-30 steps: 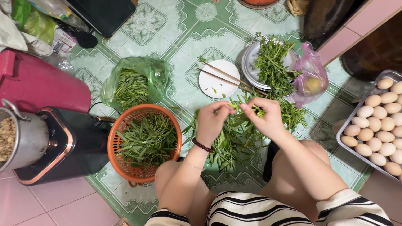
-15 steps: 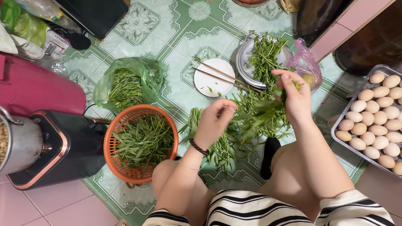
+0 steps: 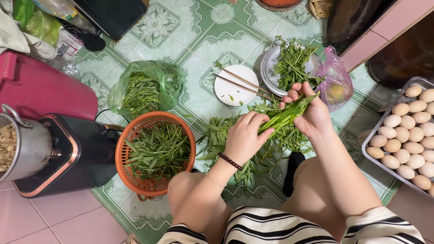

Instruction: The person sits on the floor sorting bunches of water spinach, plucking the leafy tips and leaves from the stems by hand and placing the edible portions into an orange plastic basket while discarding stems aside. They occasionally gather new bunches from a plastic bag and a plate to continue picking.

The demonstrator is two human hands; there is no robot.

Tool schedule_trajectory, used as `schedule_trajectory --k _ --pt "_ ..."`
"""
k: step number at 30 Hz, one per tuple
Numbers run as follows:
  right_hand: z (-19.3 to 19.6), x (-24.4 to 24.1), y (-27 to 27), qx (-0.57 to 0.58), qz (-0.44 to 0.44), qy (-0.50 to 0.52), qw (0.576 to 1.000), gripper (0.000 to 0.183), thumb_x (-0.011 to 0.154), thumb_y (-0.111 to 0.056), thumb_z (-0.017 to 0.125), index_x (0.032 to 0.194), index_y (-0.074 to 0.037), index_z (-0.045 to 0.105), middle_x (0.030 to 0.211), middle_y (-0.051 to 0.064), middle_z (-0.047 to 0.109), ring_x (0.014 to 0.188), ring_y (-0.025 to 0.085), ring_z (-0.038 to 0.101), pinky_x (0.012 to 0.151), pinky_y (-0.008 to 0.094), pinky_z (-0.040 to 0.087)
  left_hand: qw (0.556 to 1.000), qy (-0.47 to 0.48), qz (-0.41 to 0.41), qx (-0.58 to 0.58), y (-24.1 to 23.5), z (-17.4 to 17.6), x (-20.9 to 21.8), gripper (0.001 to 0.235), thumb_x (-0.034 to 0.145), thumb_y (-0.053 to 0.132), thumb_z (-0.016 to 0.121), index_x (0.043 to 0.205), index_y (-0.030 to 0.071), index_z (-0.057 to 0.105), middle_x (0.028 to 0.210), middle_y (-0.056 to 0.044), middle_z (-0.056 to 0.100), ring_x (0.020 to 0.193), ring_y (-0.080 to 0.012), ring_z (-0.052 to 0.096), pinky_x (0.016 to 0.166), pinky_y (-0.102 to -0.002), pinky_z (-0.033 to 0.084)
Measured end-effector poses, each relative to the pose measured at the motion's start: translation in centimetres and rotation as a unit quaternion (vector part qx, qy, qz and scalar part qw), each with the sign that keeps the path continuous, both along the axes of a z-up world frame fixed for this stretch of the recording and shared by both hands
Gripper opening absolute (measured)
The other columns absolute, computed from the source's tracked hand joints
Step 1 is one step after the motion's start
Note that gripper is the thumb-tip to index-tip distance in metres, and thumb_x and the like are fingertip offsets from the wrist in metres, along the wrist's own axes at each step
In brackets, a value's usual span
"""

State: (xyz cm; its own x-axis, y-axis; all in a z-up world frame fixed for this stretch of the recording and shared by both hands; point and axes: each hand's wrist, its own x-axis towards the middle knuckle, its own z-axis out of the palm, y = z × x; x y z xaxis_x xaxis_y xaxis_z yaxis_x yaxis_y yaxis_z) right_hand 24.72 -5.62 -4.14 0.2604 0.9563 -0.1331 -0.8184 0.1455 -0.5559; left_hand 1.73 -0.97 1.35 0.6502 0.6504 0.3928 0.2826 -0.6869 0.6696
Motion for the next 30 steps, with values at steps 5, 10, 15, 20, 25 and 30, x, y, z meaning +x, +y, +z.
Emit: schedule_trajectory --k 5,10,15,20,25,30 --pt "0.2 -0.2 -0.1 -0.003 0.014 0.011 1.000 0.031 0.116 -0.036 0.047 0.103 -0.010 0.057 0.091 0.004 0.056 0.096 0.023 0.057 0.096 0.047 0.051 0.996 0.008 -0.029 -0.086 1.2 -1.3 -0.5 0.016 0.092 0.026 0.072 0.099 0.012 0.073 0.093 -0.003 0.074 0.090 -0.0223 0.070 0.077 -0.036 0.055" --pt "0.8 -0.8 -0.3 -0.041 -0.017 -0.151 0.988 0.039 0.115 -0.039 0.045 0.090 -0.010 0.051 0.089 0.007 0.059 0.089 0.026 0.062 0.086 0.046 0.055 0.988 0.001 -0.033 -0.150 2.3 -0.5 -1.3 0.017 0.092 0.023 0.067 0.099 0.010 0.075 0.094 -0.006 0.075 0.085 -0.0231 0.068 0.077 -0.036 0.055" --pt "1.6 -0.9 -1.0 -0.106 -0.103 -0.566 0.811 0.037 0.114 -0.030 0.054 0.095 -0.001 0.067 0.082 0.003 0.065 0.074 0.011 0.059 0.069 0.028 0.049 0.973 0.020 -0.039 -0.226 3.5 0.5 -2.5 0.021 0.094 0.025 0.065 0.101 0.008 0.075 0.090 -0.008 0.074 0.080 -0.0246 0.067 0.077 -0.036 0.053" --pt "1.8 -0.9 -1.3 -0.134 -0.071 -0.621 0.769 0.022 0.099 -0.024 0.073 0.094 -0.002 0.073 0.075 -0.001 0.064 0.066 0.007 0.056 0.061 0.025 0.045 0.981 0.019 -0.011 -0.195 4.3 -0.2 -3.7 0.019 0.093 0.024 0.065 0.098 0.007 0.072 0.095 -0.006 0.074 0.090 -0.0246 0.069 0.081 -0.036 0.055" --pt "2.0 -1.6 -1.6 -0.132 -0.032 -0.615 0.777 0.020 0.097 -0.023 0.075 0.092 -0.003 0.076 0.070 0.000 0.066 0.065 0.005 0.055 0.060 0.024 0.044 0.997 0.038 -0.024 -0.057 3.5 0.1 -3.3 0.015 0.092 0.023 0.068 0.097 0.010 0.073 0.095 -0.004 0.075 0.098 -0.0224 0.067 0.086 -0.037 0.053" --pt "2.0 -2.4 -1.5 -0.088 -0.012 -0.659 0.747 0.019 0.095 -0.022 0.075 0.094 -0.003 0.077 0.077 0.000 0.073 0.073 0.006 0.061 0.068 0.025 0.050 0.999 0.008 -0.021 0.040 2.5 -0.7 -2.2 0.015 0.094 0.025 0.071 0.098 0.012 0.076 0.099 0.001 0.073 0.094 -0.0204 0.065 0.075 -0.034 0.054"
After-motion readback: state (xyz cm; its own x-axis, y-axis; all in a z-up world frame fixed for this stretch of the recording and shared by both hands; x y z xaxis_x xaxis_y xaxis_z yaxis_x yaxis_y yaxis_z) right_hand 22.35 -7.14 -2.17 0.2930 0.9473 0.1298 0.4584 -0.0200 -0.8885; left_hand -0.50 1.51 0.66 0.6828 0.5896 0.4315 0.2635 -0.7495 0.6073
